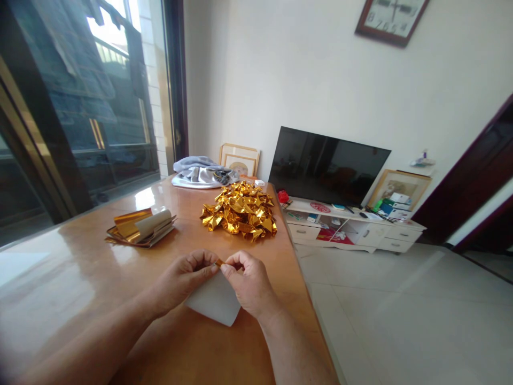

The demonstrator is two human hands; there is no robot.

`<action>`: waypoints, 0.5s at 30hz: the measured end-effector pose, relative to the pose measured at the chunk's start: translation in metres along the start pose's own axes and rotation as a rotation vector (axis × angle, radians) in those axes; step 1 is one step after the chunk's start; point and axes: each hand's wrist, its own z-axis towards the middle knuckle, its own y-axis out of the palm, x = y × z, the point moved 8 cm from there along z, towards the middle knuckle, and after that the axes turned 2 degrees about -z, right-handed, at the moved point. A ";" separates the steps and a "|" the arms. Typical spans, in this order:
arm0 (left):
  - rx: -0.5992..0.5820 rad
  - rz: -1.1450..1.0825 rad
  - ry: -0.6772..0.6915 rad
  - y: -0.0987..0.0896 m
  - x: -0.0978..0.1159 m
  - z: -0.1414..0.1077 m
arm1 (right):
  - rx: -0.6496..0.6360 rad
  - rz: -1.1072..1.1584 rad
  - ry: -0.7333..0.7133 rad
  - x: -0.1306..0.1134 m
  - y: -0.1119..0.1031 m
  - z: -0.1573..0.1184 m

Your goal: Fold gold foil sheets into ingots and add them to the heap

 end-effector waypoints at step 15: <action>-0.004 -0.037 -0.028 0.002 0.000 -0.001 | -0.012 -0.012 0.007 -0.001 0.001 0.000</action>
